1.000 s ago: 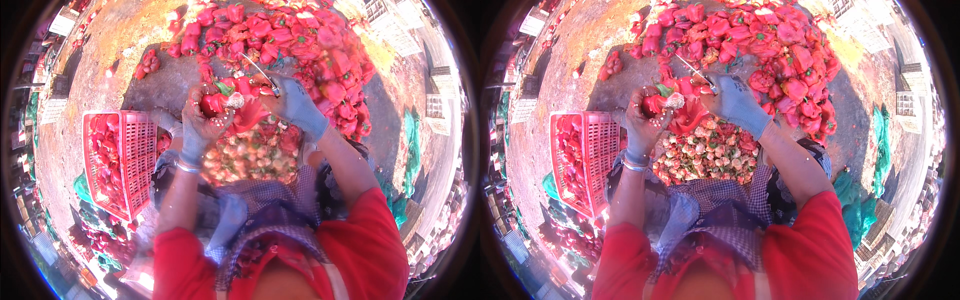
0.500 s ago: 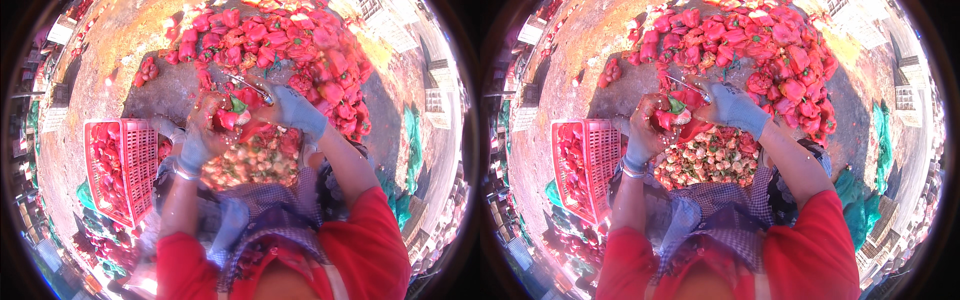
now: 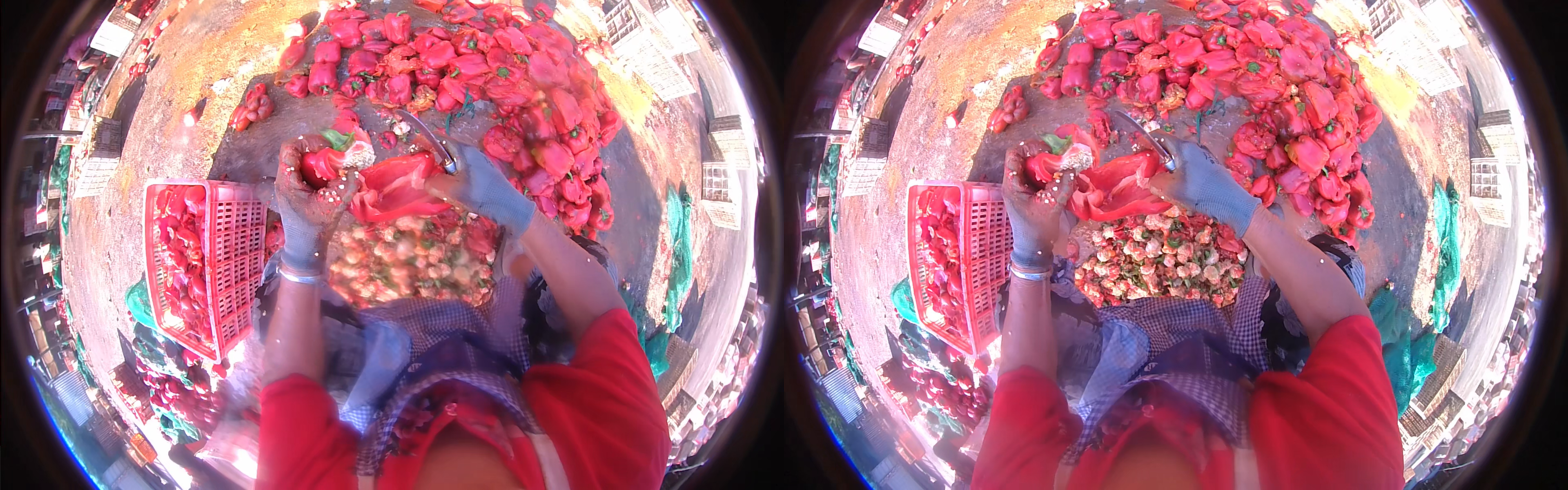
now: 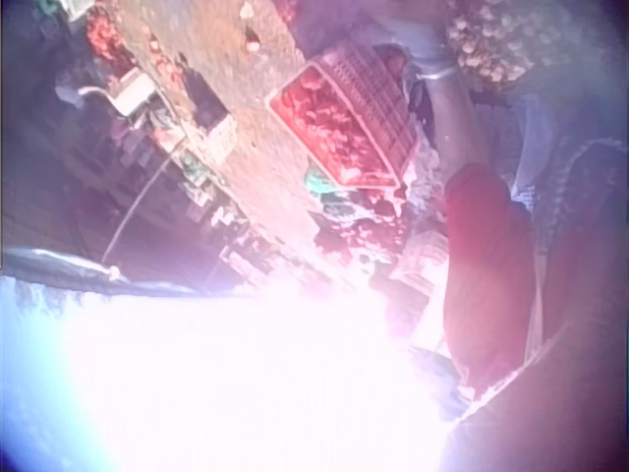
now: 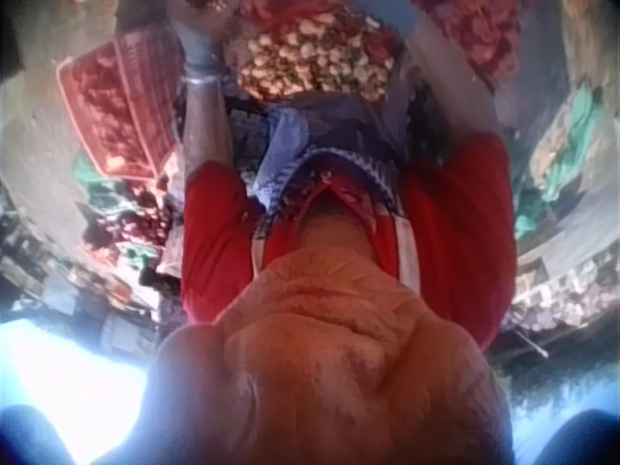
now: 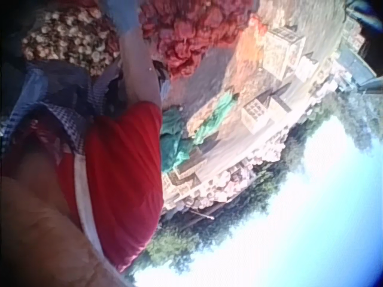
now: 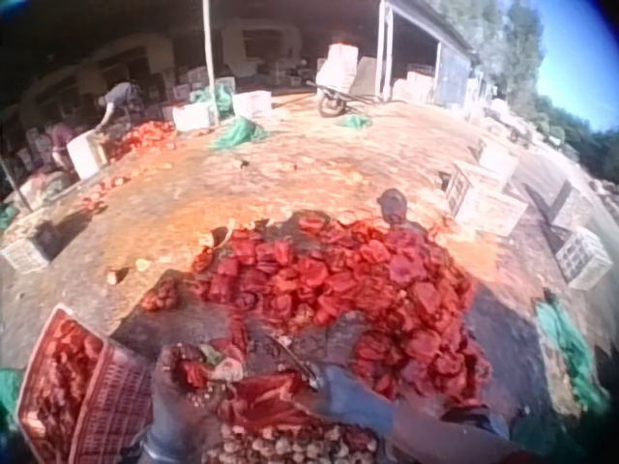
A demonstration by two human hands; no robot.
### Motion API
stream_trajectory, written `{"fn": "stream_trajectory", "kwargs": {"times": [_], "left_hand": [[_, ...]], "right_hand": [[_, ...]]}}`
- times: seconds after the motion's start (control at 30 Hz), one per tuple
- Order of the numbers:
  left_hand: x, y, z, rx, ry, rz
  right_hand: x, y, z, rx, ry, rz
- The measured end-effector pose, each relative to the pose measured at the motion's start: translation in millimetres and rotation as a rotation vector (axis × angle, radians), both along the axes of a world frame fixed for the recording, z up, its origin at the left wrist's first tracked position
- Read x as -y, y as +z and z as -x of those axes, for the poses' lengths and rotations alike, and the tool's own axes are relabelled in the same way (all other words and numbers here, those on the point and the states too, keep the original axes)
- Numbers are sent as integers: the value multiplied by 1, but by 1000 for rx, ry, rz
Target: The person processes red peppers by hand, using a small knife to cut off the stems and cores before tossing the pieces into a crate or onto a pile.
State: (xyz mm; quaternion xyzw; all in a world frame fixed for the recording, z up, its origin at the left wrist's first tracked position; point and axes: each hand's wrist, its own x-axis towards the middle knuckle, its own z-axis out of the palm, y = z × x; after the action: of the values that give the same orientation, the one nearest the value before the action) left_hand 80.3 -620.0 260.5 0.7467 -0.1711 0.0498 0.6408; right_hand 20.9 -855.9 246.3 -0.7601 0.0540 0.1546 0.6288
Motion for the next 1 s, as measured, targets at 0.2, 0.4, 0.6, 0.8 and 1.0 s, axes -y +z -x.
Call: {"fn": "stream_trajectory", "kwargs": {"times": [0.2, 0.4, 0.6, 0.8, 1.0], "left_hand": [[-2, 9, -11, -37, 178, 339], [-44, -15, -24, -375, 141, 936], [-57, -3, -48, -225, 577, 926], [-84, 0, -35, -265, 684, 999], [-74, -21, -32, -513, 682, 1036]], "right_hand": [[-15, -21, 7, 76, -216, -272], [-24, 8, 5, 28, -221, -269], [-6, -19, 11, 194, -264, -103], [-14, -12, 5, 113, -483, -155], [-143, 98, -48, 327, -343, -82]]}}
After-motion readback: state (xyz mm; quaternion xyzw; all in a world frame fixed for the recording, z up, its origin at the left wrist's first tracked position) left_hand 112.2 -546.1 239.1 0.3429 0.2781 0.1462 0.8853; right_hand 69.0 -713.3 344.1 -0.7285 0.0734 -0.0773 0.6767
